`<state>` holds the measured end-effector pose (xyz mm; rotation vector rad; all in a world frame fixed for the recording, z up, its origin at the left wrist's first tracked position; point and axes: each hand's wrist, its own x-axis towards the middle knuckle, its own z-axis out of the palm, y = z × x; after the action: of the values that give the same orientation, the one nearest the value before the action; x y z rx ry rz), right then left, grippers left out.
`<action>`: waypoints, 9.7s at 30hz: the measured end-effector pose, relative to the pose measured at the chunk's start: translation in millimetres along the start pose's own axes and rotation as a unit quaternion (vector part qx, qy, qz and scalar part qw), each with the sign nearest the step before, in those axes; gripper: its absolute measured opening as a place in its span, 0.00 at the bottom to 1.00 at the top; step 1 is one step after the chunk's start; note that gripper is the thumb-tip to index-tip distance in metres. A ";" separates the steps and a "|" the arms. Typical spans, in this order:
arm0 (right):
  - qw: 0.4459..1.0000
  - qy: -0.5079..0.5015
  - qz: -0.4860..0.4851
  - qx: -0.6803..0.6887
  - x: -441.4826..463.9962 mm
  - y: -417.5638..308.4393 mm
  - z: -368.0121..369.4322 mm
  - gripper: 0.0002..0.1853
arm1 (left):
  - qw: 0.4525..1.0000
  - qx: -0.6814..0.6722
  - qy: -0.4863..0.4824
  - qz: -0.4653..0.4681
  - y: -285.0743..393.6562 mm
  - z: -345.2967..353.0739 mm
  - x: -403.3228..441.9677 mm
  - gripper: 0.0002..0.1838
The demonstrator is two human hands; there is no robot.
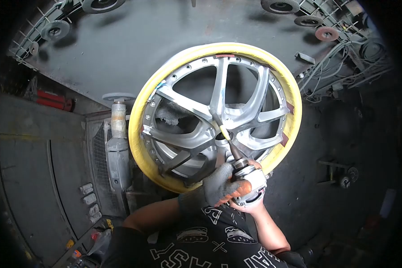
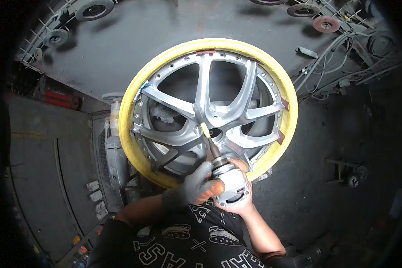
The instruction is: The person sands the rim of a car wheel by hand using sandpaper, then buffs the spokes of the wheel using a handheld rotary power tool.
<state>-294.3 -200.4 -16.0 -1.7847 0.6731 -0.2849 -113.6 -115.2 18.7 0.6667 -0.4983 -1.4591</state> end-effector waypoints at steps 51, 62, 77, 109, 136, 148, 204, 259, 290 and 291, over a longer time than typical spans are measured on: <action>0.993 -0.005 -0.018 -0.115 14.1 -113.7 -7.2 0.45 | 0.954 -0.299 -0.036 0.018 11.6 12.7 3.8 0.43; 0.996 -0.027 -0.052 -0.064 11.1 -111.1 -18.9 0.49 | 0.975 -0.190 -0.104 0.039 29.7 12.7 6.0 0.48; 0.991 -0.021 0.099 -0.088 55.0 -119.1 -7.0 0.43 | 0.972 -0.200 0.124 -0.002 -33.8 -10.8 37.0 0.35; 0.993 -0.014 0.090 -0.080 57.6 -116.8 -8.6 0.43 | 0.963 -0.262 -0.042 0.058 18.4 -14.3 32.1 0.39; 0.996 0.008 0.021 0.086 -58.8 -94.7 -38.6 0.46 | 0.937 -0.281 -0.188 -0.086 -0.5 64.4 -8.2 0.30; 0.987 -0.059 -0.134 -0.070 -52.4 -48.1 -67.1 0.37 | 0.951 0.277 -0.082 0.106 -14.4 81.8 -10.7 0.48; 0.904 -0.389 -0.025 0.176 111.9 -86.7 204.2 0.47 | 0.907 0.288 0.063 0.301 136.9 -171.2 152.0 0.50; 0.844 -0.422 -0.316 -0.098 44.1 -80.6 15.0 0.53 | 0.823 0.114 0.484 0.276 -44.7 101.9 -99.8 0.58; 0.839 0.089 -0.385 -0.374 303.1 -159.6 -35.9 0.16 | 0.810 -0.047 0.538 0.229 -5.1 -97.6 -183.4 0.30; 0.838 0.084 -0.389 -0.373 301.2 -161.3 -37.9 0.17 | 0.791 0.048 0.542 0.280 -1.0 -91.7 -166.6 0.31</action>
<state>-22.9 -373.7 104.3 -2.7751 0.1105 -0.8185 -63.3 60.3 -34.2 1.1829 0.1563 -0.3291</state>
